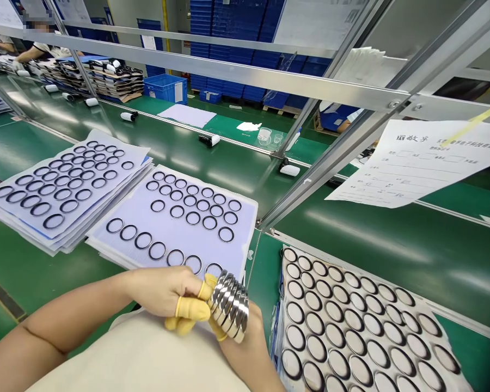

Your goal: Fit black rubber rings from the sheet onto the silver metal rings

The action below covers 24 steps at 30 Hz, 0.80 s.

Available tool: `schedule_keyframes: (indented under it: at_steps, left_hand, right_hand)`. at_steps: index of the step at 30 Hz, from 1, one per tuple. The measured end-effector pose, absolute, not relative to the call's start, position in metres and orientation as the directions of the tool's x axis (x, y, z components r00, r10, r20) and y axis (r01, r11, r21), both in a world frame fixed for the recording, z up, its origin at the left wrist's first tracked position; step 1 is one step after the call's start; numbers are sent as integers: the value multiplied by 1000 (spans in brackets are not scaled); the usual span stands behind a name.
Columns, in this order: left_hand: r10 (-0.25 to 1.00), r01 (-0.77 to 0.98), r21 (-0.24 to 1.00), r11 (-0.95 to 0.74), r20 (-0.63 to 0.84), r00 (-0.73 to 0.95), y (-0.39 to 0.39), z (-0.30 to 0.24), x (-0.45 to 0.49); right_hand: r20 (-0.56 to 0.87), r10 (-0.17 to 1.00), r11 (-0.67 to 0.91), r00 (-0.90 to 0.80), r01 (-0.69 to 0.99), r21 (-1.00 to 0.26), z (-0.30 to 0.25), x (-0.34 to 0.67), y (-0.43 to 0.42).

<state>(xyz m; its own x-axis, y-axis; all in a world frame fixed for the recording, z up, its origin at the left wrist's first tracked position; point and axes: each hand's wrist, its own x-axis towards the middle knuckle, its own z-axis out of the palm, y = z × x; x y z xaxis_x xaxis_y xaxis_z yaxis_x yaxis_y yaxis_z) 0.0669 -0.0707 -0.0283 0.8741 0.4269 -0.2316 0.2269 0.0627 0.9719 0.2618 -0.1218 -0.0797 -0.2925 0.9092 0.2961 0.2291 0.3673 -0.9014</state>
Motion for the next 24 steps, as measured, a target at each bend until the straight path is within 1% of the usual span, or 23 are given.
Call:
schedule_keyframes:
  at_steps: [2, 4, 6, 8, 10, 12, 14, 15, 17, 20, 22, 24]
  left_hand:
    - [380, 235, 968, 83, -249, 891, -73, -30, 69]
    - [342, 239, 968, 72, -249, 906, -74, -30, 71]
    - [315, 255, 964, 75, -266, 911, -75, -30, 71]
    - [304, 272, 959, 80, -284, 909, -76, -30, 71]
    - [307, 278, 960, 44, -278, 910, -76, -32, 71]
    - [316, 270, 963, -16, -251, 915, -77, -34, 72]
    - [338, 242, 970, -36, -216, 916, -77, -38, 74]
    - [348, 216, 976, -11, -199, 916, -78, -40, 76]
    - [361, 130, 987, 96, -156, 919, -79, -47, 78]
    - [438, -14, 961, 276, -113, 892, -79, -57, 83]
    - [520, -46, 925, 378, -170, 837, -79, -61, 86]
    - [558, -27, 883, 468, -271, 784, -76, -63, 89]
  right_hand:
    - [303, 893, 389, -333, 231, -892, -75, 261, -121]
    - [265, 866, 383, -425, 220, -897, -71, 261, -120]
    - [233, 824, 382, -517, 202, -902, -66, 264, -119]
    - [231, 796, 374, -559, 154, -915, -63, 267, -119]
    - [226, 788, 321, -573, 68, -945, -60, 271, -119]
    - [198, 787, 225, -584, -27, -974, -59, 274, -120]
    - [156, 816, 131, -557, -84, -988, -60, 276, -122]
    - [136, 834, 98, -535, -100, -990, -62, 276, -124]
    - [118, 857, 73, -501, -109, -991, -66, 274, -127]
    - [151, 886, 142, -438, -52, -988, -72, 271, -129]
    - [209, 899, 245, -384, 47, -968, -76, 269, -129]
    - [294, 884, 368, -362, 152, -918, -79, 268, -128]
